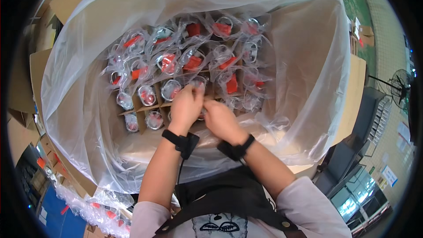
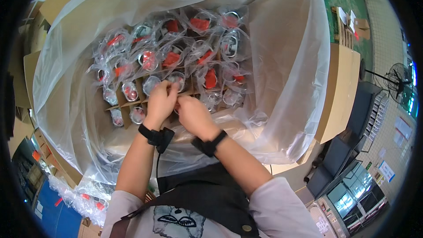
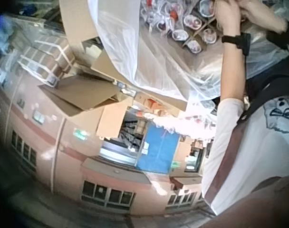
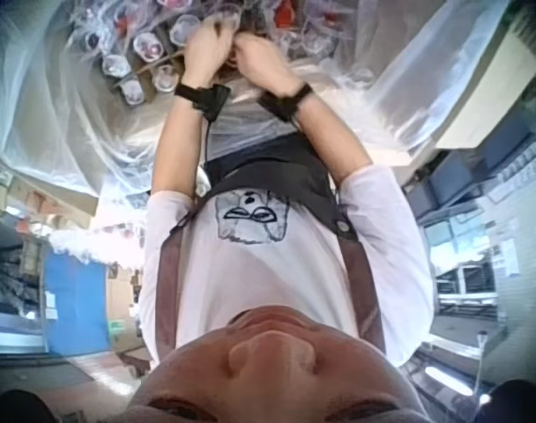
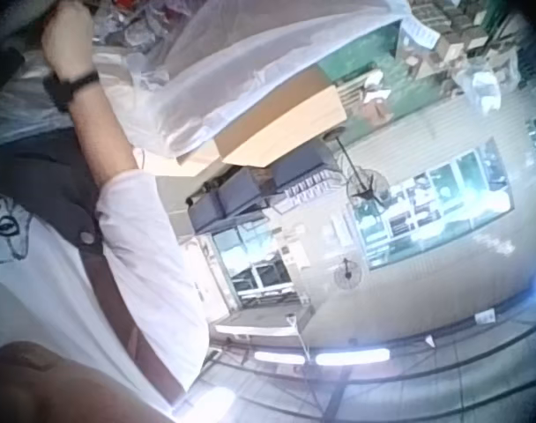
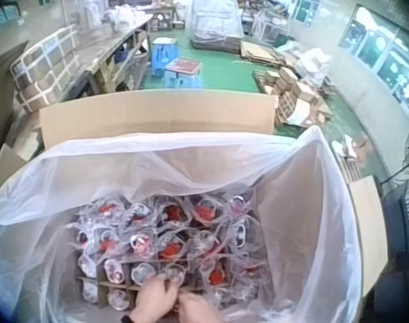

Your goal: The person places small red items into clear plastic bags and arranges them into a cardboard box lined with a plastic bag. They then place a cardboard divider on top of the items and close the box flaps.

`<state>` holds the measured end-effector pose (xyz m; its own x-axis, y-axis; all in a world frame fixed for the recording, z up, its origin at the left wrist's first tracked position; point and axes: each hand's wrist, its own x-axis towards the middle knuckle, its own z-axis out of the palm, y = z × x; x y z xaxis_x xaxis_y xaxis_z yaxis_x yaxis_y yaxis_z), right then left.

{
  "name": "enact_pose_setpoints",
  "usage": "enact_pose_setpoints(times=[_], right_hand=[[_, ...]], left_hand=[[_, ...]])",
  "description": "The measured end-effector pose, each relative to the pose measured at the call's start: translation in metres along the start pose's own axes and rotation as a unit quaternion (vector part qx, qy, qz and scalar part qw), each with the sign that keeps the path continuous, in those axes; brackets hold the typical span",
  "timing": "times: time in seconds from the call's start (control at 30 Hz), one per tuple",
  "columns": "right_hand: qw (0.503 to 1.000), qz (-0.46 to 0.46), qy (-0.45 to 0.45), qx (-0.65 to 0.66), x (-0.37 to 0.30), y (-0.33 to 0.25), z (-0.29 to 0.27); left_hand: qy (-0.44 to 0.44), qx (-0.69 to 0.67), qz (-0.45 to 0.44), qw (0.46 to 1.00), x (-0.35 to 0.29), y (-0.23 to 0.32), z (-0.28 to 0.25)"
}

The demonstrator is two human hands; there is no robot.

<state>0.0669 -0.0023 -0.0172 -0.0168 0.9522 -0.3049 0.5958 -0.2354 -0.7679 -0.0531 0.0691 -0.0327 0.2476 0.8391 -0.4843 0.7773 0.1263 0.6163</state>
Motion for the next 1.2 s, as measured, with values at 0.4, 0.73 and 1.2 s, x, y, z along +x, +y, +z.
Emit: enact_pose_setpoints(times=[0.4, 0.73, 1.2], right_hand=[[0.951, 0.247, 0.048, -0.181, 0.062, 0.061, -0.033], [0.983, 0.058, 0.142, -0.104, 0.01, 0.058, -0.046], [0.972, 0.176, 0.019, -0.154, 0.053, 0.084, -0.025]], left_hand=[[0.079, -0.172, -0.021, 0.982, 0.009, 0.037, 0.055], [-0.256, -0.454, -0.025, 0.853, 0.016, 0.018, 0.051], [-0.052, 0.083, 0.087, 0.991, 0.021, 0.026, 0.067]])
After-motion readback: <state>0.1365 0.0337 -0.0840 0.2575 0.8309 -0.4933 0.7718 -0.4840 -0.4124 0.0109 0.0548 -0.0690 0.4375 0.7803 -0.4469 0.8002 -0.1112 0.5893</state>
